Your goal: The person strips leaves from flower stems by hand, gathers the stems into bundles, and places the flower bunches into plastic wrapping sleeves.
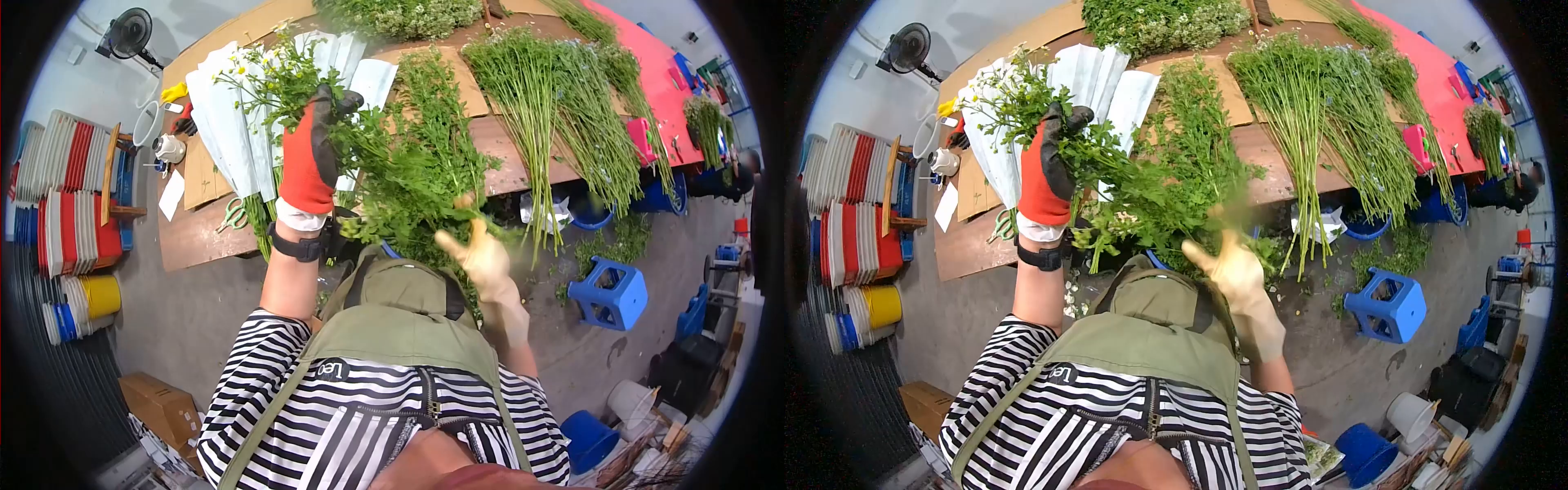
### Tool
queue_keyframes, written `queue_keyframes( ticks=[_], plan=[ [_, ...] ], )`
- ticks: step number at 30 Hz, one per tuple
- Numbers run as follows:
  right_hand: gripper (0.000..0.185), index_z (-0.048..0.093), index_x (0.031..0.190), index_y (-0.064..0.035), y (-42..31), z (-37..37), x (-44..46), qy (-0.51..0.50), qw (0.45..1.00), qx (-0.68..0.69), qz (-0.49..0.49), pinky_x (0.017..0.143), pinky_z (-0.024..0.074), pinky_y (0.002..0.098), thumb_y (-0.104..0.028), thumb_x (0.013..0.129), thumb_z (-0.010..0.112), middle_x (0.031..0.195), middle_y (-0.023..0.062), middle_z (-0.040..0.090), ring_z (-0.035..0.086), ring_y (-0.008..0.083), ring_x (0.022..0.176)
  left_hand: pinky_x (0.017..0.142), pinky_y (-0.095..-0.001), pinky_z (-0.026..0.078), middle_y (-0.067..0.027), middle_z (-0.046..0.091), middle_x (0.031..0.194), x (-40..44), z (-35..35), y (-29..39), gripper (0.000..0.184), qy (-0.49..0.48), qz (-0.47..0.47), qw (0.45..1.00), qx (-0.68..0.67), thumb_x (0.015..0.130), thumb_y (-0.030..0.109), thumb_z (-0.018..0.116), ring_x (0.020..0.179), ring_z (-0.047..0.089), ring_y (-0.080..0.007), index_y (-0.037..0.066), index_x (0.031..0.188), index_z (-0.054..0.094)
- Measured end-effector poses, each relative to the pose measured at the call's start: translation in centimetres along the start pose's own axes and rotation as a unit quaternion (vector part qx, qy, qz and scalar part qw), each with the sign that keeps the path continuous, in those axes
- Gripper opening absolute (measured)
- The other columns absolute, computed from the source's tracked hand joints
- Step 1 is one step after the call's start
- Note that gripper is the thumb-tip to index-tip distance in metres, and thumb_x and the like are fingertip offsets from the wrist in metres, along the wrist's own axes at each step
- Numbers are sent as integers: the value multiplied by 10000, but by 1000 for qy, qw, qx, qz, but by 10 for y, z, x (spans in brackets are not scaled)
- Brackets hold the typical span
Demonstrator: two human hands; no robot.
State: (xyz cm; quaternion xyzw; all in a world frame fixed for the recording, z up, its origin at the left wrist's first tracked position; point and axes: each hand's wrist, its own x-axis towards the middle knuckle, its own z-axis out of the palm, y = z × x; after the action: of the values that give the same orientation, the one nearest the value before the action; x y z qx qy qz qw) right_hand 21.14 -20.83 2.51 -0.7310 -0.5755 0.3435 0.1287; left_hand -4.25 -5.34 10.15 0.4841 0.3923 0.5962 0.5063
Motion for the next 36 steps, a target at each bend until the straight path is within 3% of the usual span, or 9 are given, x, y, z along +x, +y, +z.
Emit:
queue_keyframes(
  ticks=[4, 8, 14, 15, 19, 22, 25, 30, 36],
  plan=[
    [485, 534, 1418, 6, 21, 41, 53, 96, 875, 456, -132, 998, 482, 304, -149, 984, 685, 1290, 92, 679, 631, 182, 1143, 906, -293, 445, -36, 736, 1151, -6, 3, -5, 494, -8, 5, 1000, 23, 1013, 512, 570, 1010, 596, -159, 81, 1180, 743],
    [262, 651, 1170, -15, 52, 68, 61, 242, 918, 215, -230, 824, 518, 337, -242, 1052, 597, 1018, 104, 706, 652, 177, 918, 980, -330, 423, -72, 729, 1176, -10, 5, 3, 474, 11, -23, 999, 18, 1063, 453, 497, 1024, 606, -177, 66, 1211, 727],
    [473, 584, 775, -137, 89, 40, 41, 92, 700, 708, -12, 525, 430, 328, -551, 1004, 600, 559, -41, 460, 457, 136, 469, 981, -317, 492, -104, 718, 1189, -9, -27, 4, 373, -11, 30, 983, 181, 1120, 217, 376, 1097, 633, -178, -10, 1251, 641],
    [439, 606, 870, -120, 111, 38, 39, 95, 703, 703, 40, 485, 423, 328, -532, 1018, 580, 565, -30, 479, 432, 126, 449, 964, -336, 505, -102, 722, 1123, 1, -48, -11, 330, -15, 235, 906, 352, 1103, 164, 386, 1065, 648, -192, 5, 1215, 653],
    [492, 673, 1217, -44, 169, 21, 1, 213, 884, 292, 298, 468, 483, 360, -487, 1037, 559, 692, 62, 665, 523, 148, 465, 800, -311, 563, -78, 678, 1006, 24, -110, 30, 245, 104, -1, 994, -37, 1061, 176, 455, 899, 661, -173, 41, 1130, 648],
    [537, 634, 1293, -22, 165, 15, -18, -127, 948, -18, 291, 712, 582, 369, -469, 996, 622, 932, 141, 740, 713, 237, 765, 781, -292, 551, -62, 693, 1013, 23, -106, 17, 341, 38, 148, 963, 220, 1090, 278, 466, 862, 651, -134, 10, 1159, 666],
    [647, 543, 1423, -32, 145, 15, -1, -43, 976, -194, 84, 969, 539, 359, -411, 930, 722, 1271, 205, 675, 676, 302, 1162, 703, -258, 488, -24, 708, 943, 17, -51, 24, 413, 84, -6, 994, 67, 1108, 353, 467, 792, 613, -100, 31, 1084, 725],
    [793, 384, 1556, -29, -19, -36, 8, 159, 872, 385, -256, 1147, 457, 416, -111, 871, 775, 1549, 160, 475, 490, 309, 1402, 743, -277, 531, -25, 716, 1066, 11, -8, 11, 356, -43, 16, 983, 179, 1102, 296, 460, 863, 645, -108, 45, 1188, 697],
    [566, 640, 1287, -6, -77, -36, 32, 172, 858, 178, -450, 842, 564, 398, 60, 726, 682, 1175, 219, 688, 683, 401, 971, 834, -273, 524, -28, 713, 1073, 5, 35, -10, 308, -38, -17, 994, 99, 1097, 198, 453, 943, 641, -107, 17, 1184, 686]
  ],
)
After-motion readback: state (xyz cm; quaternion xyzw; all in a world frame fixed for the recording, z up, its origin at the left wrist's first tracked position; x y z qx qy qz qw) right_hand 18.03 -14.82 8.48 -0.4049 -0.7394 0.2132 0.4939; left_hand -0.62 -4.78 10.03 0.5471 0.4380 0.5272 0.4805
